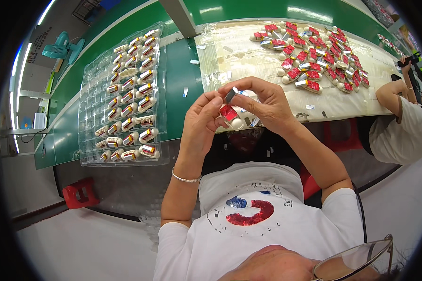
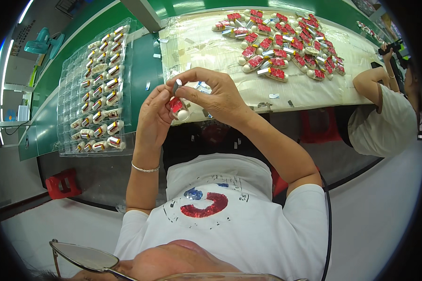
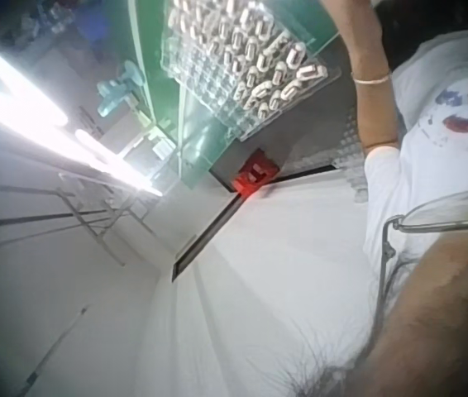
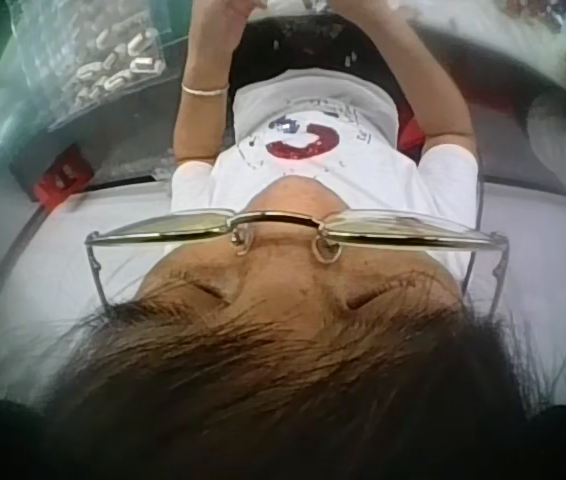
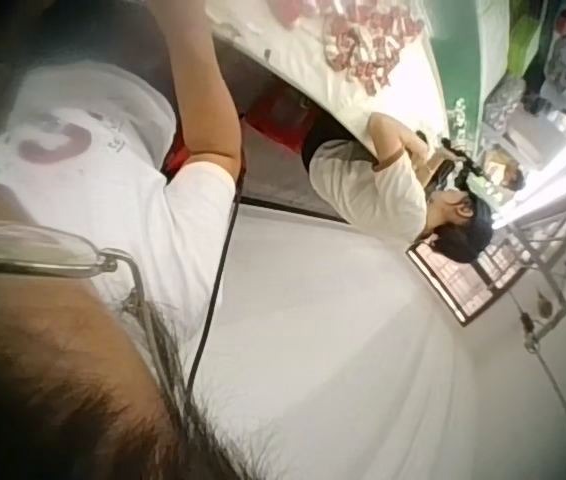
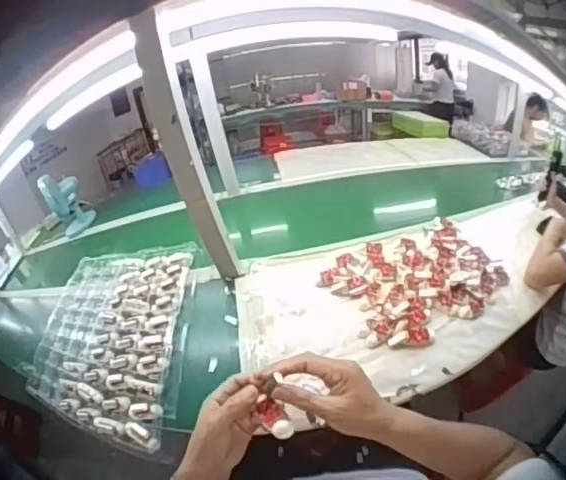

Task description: The person sits at a green workbench and repeatedly picks up small white cylindrical candies and red foil wrappers. They wrap each candy individually by hand, folding the foil around the body, and place the finished items into a clear plastic tray. Another person is visible working in the background.

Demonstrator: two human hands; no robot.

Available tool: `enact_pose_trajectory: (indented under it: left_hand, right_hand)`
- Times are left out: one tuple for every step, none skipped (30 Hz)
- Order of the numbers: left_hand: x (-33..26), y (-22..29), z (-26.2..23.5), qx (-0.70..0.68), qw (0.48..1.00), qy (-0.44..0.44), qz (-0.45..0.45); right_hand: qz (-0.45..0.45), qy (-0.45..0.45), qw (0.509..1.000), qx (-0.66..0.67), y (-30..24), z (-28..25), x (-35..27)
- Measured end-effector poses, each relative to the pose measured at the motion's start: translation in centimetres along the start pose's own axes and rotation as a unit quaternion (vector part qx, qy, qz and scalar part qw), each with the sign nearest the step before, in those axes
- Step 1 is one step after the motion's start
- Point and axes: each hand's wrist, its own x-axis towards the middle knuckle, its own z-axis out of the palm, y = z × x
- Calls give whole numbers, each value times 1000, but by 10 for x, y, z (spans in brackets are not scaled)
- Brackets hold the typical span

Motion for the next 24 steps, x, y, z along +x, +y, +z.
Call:
enact_pose_trajectory:
  left_hand:
    - [-2, -1, 7, -32, 999, 16, 18]
    - [-3, -3, 13, -64, 997, 29, 35]
    - [-4, -4, 16, -39, 997, 14, 58]
    - [-7, -4, 18, -14, 997, 0, 81]
    - [-9, -5, 20, 12, 994, -14, 105]
    - [-11, -7, 23, 35, 993, 0, 113]
    - [-13, -10, 27, 59, 991, 14, 121]
    - [-14, -13, 30, 83, 988, 29, 129]
    - [-13, -15, 31, 77, 988, 47, 125]
    - [-14, -15, 29, 68, 990, 56, 112]
    - [-14, -15, 26, 58, 991, 64, 99]
    - [-15, -14, 23, 49, 992, 72, 87]
    - [-15, -15, 21, 61, 991, 72, 93]
    - [-15, -15, 19, 73, 990, 71, 98]
    - [-16, -15, 17, 85, 988, 70, 104]
    - [-16, -14, 17, 80, 989, 62, 104]
    - [-17, -12, 18, 75, 990, 54, 103]
    - [-17, -11, 19, 70, 991, 46, 102]
    - [-18, -10, 17, 58, 994, 29, 93]
    - [-18, -8, 16, 47, 995, 11, 84]
    - [-18, -7, 15, 36, 996, -6, 75]
    - [-18, -6, 18, 15, 998, 2, 69]
    - [-19, -3, 22, -7, 998, 11, 63]
    - [-19, -2, 25, -28, 998, 20, 57]
  right_hand:
    - [4, 6, 1000, 0, -1, 0, 0]
    - [7, 14, 1000, -1, -2, -2, -1]
    - [11, 21, 1000, -3, -3, -3, -1]
    - [6, 27, 1000, -5, -3, -3, -1]
    - [2, 32, 999, -6, -2, -2, 0]
    - [-2, 36, 999, -8, -1, -2, 0]
    - [0, 40, 999, 2, -2, -2, 0]
    - [3, 43, 999, 13, -3, -1, 1]
    - [6, 47, 999, 23, -3, -1, 1]
    - [-5, 43, 999, 0, -4, -1, 0]
    - [-16, 39, 999, -23, -5, -2, 0]
    - [-28, 35, 998, -46, -6, -3, 0]
    - [-48, 26, 995, -81, -8, -4, 0]
    - [-67, 17, 991, -115, -11, -5, 1]
    - [-87, 8, 985, -150, -13, -6, 1]
    - [-116, 1, 977, -179, -16, -6, 2]
    - [-145, -7, 967, -207, -20, -8, 4]
    - [-174, -14, 956, -236, -22, -8, 5]
    - [-169, -17, 958, -230, -23, -9, 7]
    - [-164, -19, 960, -225, -24, -10, 8]
    - [-159, -21, 962, -220, -25, -10, 8]
    - [-150, -24, 964, -218, -26, -11, 8]
    - [-141, -29, 966, -215, -28, -12, 8]
    - [-131, -34, 968, -213, -28, -12, 8]
